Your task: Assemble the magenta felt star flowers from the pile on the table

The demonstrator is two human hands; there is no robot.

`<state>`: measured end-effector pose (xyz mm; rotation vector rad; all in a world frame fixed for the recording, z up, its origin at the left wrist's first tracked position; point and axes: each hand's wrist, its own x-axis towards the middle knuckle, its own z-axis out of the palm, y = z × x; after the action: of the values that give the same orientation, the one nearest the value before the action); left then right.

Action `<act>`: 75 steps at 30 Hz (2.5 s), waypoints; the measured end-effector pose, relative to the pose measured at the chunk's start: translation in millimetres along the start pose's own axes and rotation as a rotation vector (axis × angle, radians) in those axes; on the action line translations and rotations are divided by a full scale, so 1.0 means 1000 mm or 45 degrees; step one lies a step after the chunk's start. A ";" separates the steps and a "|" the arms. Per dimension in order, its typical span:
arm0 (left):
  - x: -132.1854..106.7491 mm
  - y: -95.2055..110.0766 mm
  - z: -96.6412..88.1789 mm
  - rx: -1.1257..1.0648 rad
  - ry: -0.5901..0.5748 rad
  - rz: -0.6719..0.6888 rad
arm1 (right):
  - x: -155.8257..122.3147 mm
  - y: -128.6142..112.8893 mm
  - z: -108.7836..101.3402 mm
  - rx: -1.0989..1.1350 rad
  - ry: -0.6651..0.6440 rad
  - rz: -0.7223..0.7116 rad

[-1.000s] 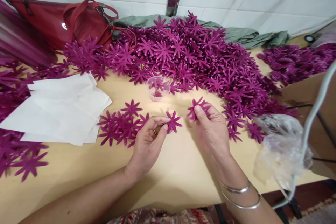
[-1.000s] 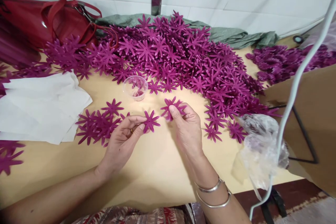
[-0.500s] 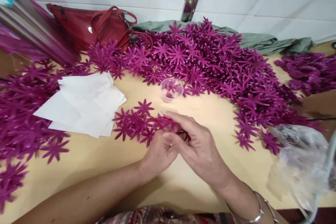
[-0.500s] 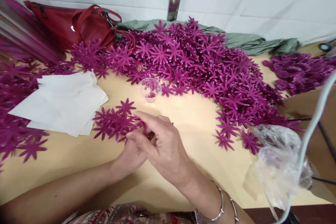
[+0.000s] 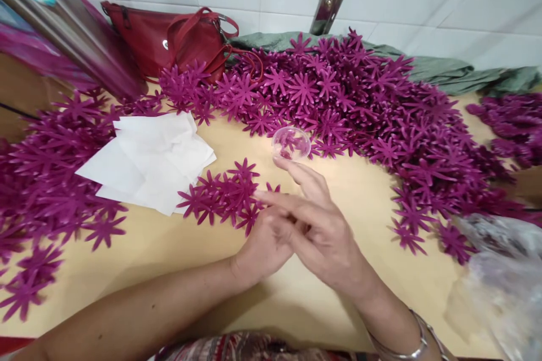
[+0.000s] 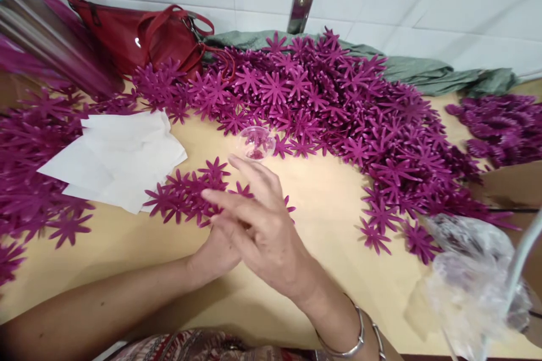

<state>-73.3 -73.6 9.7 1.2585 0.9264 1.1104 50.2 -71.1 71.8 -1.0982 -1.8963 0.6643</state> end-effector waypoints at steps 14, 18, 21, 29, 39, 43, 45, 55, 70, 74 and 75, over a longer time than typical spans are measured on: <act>0.003 0.007 -0.001 -0.381 -0.068 -0.179 | -0.045 0.039 -0.012 -0.140 0.404 0.372; 0.003 0.006 0.002 -0.428 -0.045 -0.194 | -0.043 0.041 -0.010 -0.170 0.414 0.344; 0.004 0.002 0.004 -0.423 -0.041 -0.177 | -0.043 0.041 -0.010 -0.162 0.407 0.374; 0.005 -0.002 0.001 -0.323 0.043 -0.167 | -0.043 0.045 -0.010 0.636 0.715 0.765; 0.005 0.002 0.000 -0.185 0.087 -0.093 | -0.033 0.061 -0.021 1.243 1.048 0.831; -0.001 0.004 0.000 -0.053 0.019 0.018 | -0.036 0.061 -0.021 0.981 1.022 0.700; -0.005 0.008 0.000 0.057 -0.124 0.159 | -0.039 0.062 -0.023 0.830 1.055 0.634; -0.011 0.002 0.003 0.520 -1.028 0.585 | -0.016 0.004 -0.032 0.292 0.031 0.335; 0.020 0.007 -0.012 0.166 -0.265 0.183 | -0.010 0.027 -0.029 -0.082 0.126 0.011; 0.019 0.003 -0.014 0.119 -0.095 0.198 | -0.015 0.041 -0.017 -0.444 0.168 -0.204; 0.018 0.002 -0.014 0.088 -0.075 0.174 | -0.015 0.045 -0.015 -0.508 0.176 -0.214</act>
<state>-82.6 -52.5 11.0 1.4214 0.8510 1.1496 87.0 -62.3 40.0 -1.1756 -2.0211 0.1111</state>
